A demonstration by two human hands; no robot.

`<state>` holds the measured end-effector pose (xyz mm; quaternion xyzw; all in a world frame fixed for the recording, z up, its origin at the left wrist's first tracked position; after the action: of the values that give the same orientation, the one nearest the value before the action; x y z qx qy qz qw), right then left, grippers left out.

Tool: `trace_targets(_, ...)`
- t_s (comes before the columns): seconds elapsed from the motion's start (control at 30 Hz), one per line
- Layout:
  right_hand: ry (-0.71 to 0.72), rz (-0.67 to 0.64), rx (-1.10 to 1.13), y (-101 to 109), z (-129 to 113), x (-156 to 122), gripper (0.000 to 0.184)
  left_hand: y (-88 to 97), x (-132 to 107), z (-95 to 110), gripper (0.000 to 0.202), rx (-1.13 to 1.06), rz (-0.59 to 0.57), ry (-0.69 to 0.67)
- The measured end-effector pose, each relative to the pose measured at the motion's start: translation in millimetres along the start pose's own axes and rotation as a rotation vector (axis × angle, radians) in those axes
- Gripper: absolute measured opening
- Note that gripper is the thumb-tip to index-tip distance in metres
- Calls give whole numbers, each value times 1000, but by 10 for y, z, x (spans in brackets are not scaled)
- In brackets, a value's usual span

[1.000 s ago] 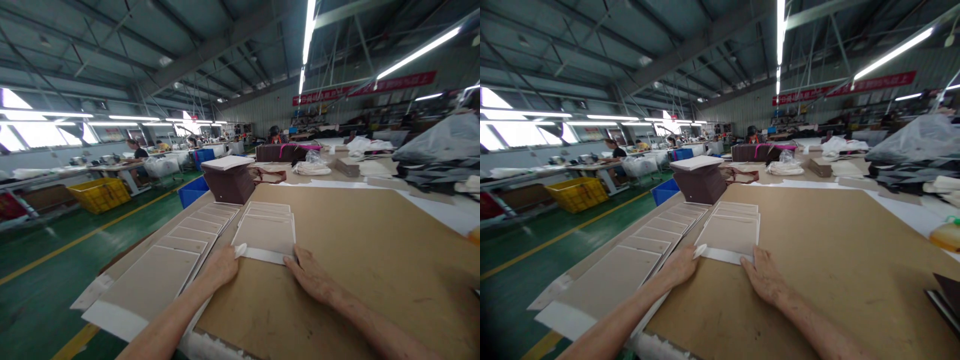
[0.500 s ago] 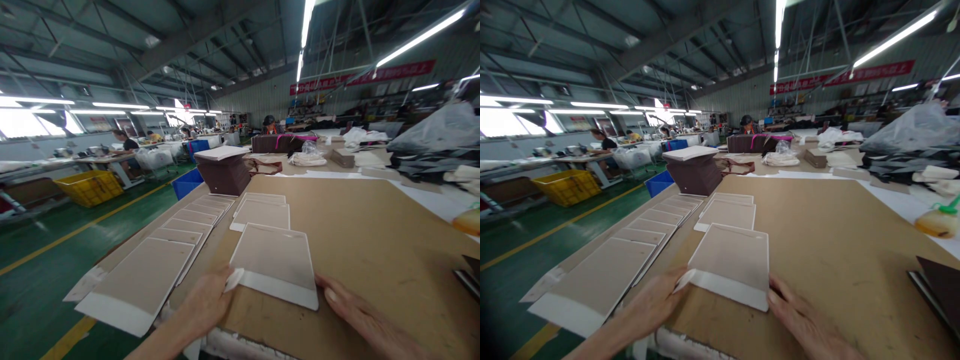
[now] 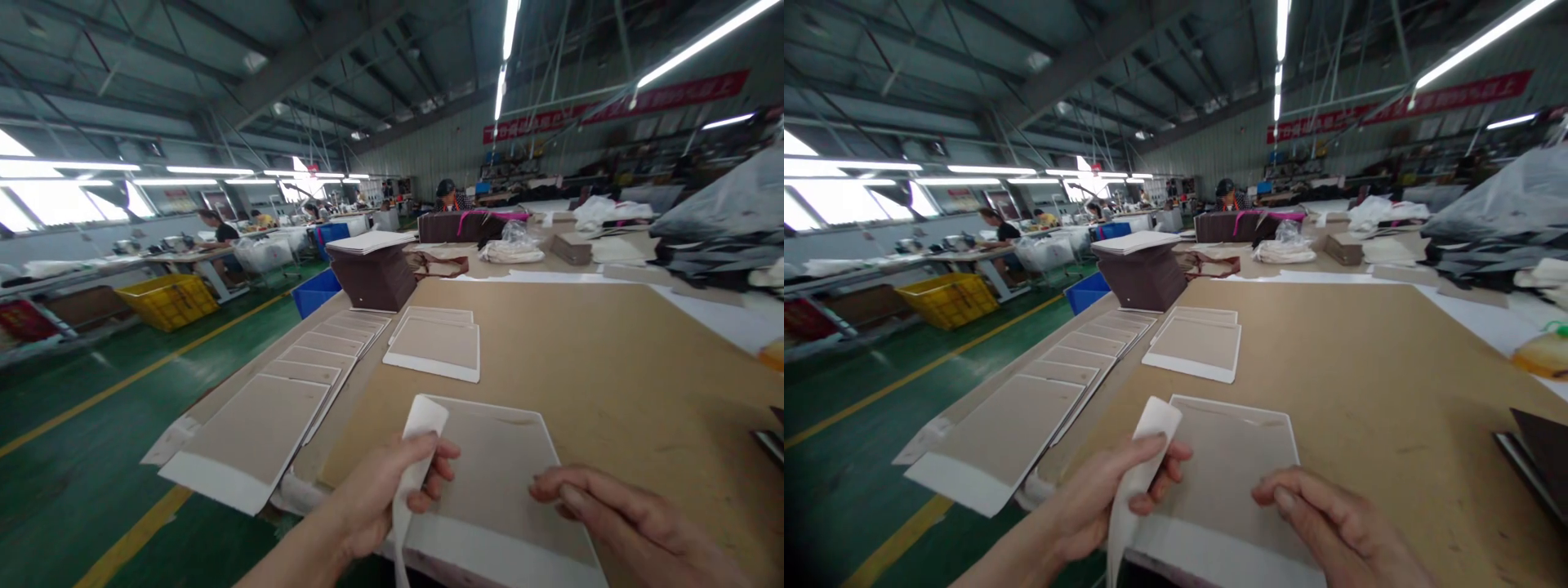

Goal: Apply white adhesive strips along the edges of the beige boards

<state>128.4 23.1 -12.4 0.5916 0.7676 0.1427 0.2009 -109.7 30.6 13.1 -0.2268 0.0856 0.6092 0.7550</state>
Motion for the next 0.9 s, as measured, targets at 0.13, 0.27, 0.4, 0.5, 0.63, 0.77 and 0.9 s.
trace_targets(0.13,55,11,111,-97,-467,273,42,-182,205,-32,32,-128,8,-37)
trace_targets(0.27,93,9,292,-194,-630,476,39,-281,315,-57,36,-169,24,-53)
trace_targets(0.4,106,-13,431,-261,-697,564,41,-364,394,-49,40,-191,38,-67)
trace_targets(0.5,129,-46,519,-297,-788,582,39,-416,445,-40,41,-202,53,-80)
trace_targets(0.63,121,-112,608,-364,-850,619,40,-469,479,-10,40,-201,73,-121)
trace_targets(0.77,101,55,578,-176,-730,722,42,-482,467,-37,43,-208,49,-108)
trace_targets(0.9,61,105,643,-46,-638,813,39,-459,445,-52,42,-251,-43,-108)
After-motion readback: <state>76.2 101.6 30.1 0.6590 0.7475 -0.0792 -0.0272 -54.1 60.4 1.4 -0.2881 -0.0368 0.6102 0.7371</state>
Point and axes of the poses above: each hand's wrist, its own x-axis towards the middle knuckle, its own y-axis out of the back of the hand, z = x × y, the point moved 9 cm from there along x, towards the middle knuckle
